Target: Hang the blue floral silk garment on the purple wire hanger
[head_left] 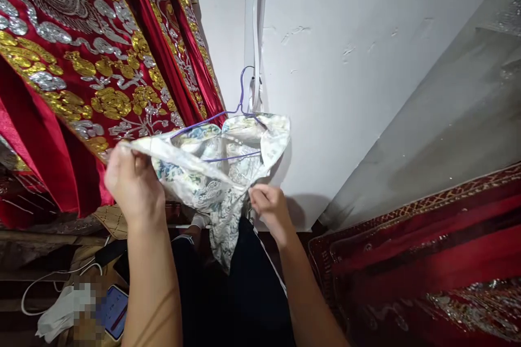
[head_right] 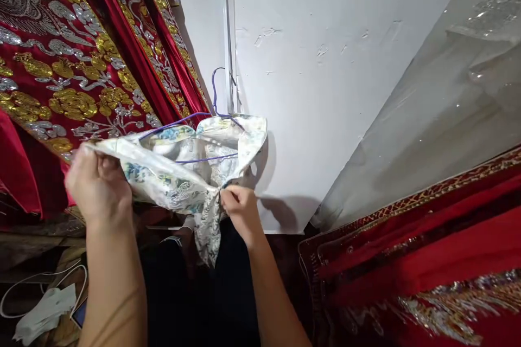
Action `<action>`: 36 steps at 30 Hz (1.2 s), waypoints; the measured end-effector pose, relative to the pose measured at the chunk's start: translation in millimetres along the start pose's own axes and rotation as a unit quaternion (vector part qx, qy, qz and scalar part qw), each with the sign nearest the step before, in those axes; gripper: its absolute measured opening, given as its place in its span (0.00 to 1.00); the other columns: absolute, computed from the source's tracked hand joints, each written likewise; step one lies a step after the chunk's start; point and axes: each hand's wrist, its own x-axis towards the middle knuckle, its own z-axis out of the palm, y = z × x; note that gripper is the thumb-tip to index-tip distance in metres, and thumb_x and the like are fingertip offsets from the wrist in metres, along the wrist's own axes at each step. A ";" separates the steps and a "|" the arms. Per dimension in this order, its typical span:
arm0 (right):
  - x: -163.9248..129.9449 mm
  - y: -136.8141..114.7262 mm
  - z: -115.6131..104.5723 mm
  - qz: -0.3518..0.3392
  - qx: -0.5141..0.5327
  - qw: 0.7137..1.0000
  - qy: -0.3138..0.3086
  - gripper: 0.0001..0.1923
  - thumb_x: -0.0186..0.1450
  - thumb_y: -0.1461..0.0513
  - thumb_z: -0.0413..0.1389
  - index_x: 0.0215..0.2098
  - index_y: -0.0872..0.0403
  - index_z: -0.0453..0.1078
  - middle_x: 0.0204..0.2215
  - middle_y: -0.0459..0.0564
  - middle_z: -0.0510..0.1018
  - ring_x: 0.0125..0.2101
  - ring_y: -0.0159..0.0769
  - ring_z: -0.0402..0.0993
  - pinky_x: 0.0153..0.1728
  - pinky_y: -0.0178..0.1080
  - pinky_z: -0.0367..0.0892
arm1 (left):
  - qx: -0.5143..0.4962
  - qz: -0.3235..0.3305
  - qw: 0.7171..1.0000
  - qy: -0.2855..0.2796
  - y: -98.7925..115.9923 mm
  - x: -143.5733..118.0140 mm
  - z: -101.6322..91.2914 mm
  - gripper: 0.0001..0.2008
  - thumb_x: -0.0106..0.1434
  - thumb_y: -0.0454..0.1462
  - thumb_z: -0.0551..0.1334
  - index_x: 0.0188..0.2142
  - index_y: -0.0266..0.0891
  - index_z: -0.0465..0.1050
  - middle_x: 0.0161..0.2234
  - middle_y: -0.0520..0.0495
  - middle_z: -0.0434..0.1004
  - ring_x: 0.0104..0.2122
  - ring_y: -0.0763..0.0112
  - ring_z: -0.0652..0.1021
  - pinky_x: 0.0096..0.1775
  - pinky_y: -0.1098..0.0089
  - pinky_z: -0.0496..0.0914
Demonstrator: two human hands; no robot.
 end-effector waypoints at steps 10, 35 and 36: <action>-43.3 8.0 -40.0 0.095 0.026 0.993 -0.059 0.18 0.65 0.59 0.53 0.18 0.54 0.66 0.12 0.40 0.61 0.15 0.25 0.53 0.20 0.34 0.48 | 0.106 -0.380 0.913 -0.109 -84.7 -128.3 -103.2 0.04 0.61 0.38 0.65 0.35 0.41 0.75 0.40 0.46 0.80 0.45 0.63 0.79 0.50 0.68 0.72; -65.1 0.1 -35.9 0.236 0.131 0.925 -0.266 0.26 0.54 0.47 0.69 0.42 0.55 0.75 0.36 0.52 0.79 0.37 0.41 0.73 0.42 0.41 0.68 | 0.209 -0.228 0.768 -0.560 -20.7 -150.7 -41.1 0.25 0.73 0.53 0.44 0.50 0.44 0.72 0.52 0.40 0.75 0.52 0.55 0.74 0.54 0.58 0.68; -62.4 -2.6 -42.7 0.224 0.110 0.923 -0.293 0.23 0.52 0.51 0.71 0.40 0.56 0.76 0.34 0.50 0.78 0.34 0.38 0.72 0.39 0.39 0.67 | 0.216 -0.230 0.744 -0.589 -24.6 -146.4 -45.4 0.27 0.72 0.55 0.45 0.44 0.42 0.75 0.45 0.41 0.78 0.46 0.57 0.76 0.50 0.60 0.70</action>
